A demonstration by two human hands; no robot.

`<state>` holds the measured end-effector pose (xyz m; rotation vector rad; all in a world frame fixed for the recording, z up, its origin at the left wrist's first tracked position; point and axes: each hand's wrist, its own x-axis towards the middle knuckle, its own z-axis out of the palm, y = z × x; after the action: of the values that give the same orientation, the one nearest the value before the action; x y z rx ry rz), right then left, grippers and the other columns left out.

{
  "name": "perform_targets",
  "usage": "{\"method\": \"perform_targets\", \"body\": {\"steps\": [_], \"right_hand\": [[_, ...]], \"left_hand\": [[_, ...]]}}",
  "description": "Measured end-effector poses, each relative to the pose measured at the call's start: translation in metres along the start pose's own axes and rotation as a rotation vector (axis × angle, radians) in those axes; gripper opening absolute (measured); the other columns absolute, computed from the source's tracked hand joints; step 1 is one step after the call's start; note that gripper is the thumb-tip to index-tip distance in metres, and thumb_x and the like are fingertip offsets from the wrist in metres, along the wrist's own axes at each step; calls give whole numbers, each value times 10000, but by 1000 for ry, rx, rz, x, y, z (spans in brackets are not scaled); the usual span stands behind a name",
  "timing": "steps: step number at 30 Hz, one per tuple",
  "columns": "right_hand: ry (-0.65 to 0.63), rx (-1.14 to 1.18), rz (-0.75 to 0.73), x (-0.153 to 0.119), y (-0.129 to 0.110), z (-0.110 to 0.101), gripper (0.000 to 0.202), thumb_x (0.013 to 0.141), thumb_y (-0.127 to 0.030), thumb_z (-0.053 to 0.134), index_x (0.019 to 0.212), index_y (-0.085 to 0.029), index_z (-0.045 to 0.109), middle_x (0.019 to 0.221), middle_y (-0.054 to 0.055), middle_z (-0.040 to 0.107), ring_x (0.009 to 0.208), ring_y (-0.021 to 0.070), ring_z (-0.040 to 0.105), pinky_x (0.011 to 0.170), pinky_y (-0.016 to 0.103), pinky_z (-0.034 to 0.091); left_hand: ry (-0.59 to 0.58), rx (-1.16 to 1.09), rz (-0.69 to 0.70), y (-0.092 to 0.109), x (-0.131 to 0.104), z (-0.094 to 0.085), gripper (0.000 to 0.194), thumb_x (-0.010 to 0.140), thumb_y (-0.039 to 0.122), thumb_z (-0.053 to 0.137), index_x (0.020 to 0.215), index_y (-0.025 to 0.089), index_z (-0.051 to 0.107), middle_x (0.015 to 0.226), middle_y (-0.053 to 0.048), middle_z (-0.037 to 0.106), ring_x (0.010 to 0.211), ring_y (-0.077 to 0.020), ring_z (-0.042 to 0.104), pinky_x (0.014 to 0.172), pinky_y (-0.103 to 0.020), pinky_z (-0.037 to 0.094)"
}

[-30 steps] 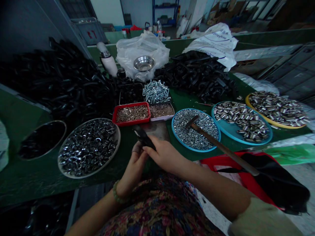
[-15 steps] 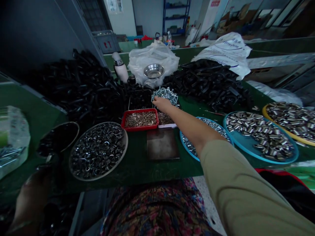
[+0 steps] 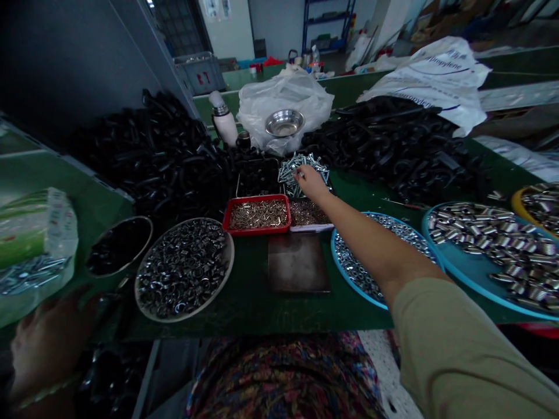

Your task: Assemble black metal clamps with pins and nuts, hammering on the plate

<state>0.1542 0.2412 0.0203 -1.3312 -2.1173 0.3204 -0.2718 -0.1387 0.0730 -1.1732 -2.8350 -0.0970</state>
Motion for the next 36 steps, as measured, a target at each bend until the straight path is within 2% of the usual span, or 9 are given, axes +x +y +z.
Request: {"method": "perform_targets", "body": {"steps": [2, 5, 8, 12, 18, 22, 27, 29, 36], "right_hand": [[64, 102, 131, 0, -2, -3, 250, 866, -232, 486, 1032, -100, 618, 980, 133, 651, 903, 229, 574, 826, 359, 441], [113, 230, 210, -13, -14, -10, 282, 826, -234, 506, 1049, -93, 607, 880, 107, 660, 790, 210, 580, 758, 347, 450], [171, 315, 218, -50, -32, -28, 236, 782, -245, 552, 970, -123, 626, 822, 69, 651, 747, 188, 580, 727, 324, 451], [179, 350, 290, -125, -53, -63, 185, 779, -301, 602, 899, -167, 644, 720, 21, 616, 670, 166, 567, 639, 288, 442], [247, 425, 304, -199, -75, -78, 192, 826, -309, 606, 963, -189, 668, 860, 41, 663, 753, 174, 617, 673, 297, 490], [323, 412, 83, -202, -94, -63, 148, 847, -236, 597, 977, -213, 664, 928, 36, 683, 837, 169, 639, 735, 295, 513], [332, 290, -83, -198, -108, -44, 113, 844, -219, 608, 950, -201, 644, 829, 21, 683, 714, 151, 631, 672, 281, 521], [317, 240, -120, -200, -109, -37, 115, 852, -213, 597, 957, -193, 637, 824, 28, 675, 710, 156, 626, 672, 288, 522], [134, 191, -189, -216, -112, -31, 280, 849, -219, 575, 1125, -211, 620, 952, 81, 617, 869, 211, 587, 793, 378, 509]], "left_hand": [[171, -99, 175, 63, 16, -16, 388, 852, 477, 411, 1147, 334, 619, 1108, -20, 685, 1062, -344, 594, 872, -509, 474], [-57, -399, 688, 193, 50, -14, 326, 893, 285, 419, 1097, 187, 654, 1130, -75, 677, 1036, -224, 618, 937, -345, 459], [-165, -391, 851, 310, 81, 14, 280, 863, 173, 484, 1076, 167, 665, 1116, -68, 679, 1022, -166, 608, 949, -257, 435], [-237, -357, 873, 380, 100, 47, 270, 758, 53, 574, 981, 145, 696, 1063, -111, 680, 991, -196, 623, 920, -275, 449], [-255, -461, 802, 378, 104, 47, 261, 741, 31, 580, 970, 119, 671, 1010, -142, 683, 1053, -257, 611, 978, -393, 428], [-280, -699, 755, 364, 57, 39, 328, 853, 118, 484, 1164, 130, 588, 1112, -103, 662, 1022, -180, 619, 947, -335, 469], [-1089, -1680, 398, 322, -55, 36, 246, 770, 242, 671, 997, 146, 679, 977, -57, 697, 829, -135, 654, 820, -288, 525], [-1228, -1866, 229, 307, -88, 37, 255, 709, 247, 741, 942, 154, 700, 925, -43, 706, 802, -125, 653, 819, -278, 516], [-1093, -1974, 220, 279, -119, 39, 382, 607, 128, 809, 970, 182, 703, 1012, -15, 708, 939, -134, 640, 929, -283, 468]]}}
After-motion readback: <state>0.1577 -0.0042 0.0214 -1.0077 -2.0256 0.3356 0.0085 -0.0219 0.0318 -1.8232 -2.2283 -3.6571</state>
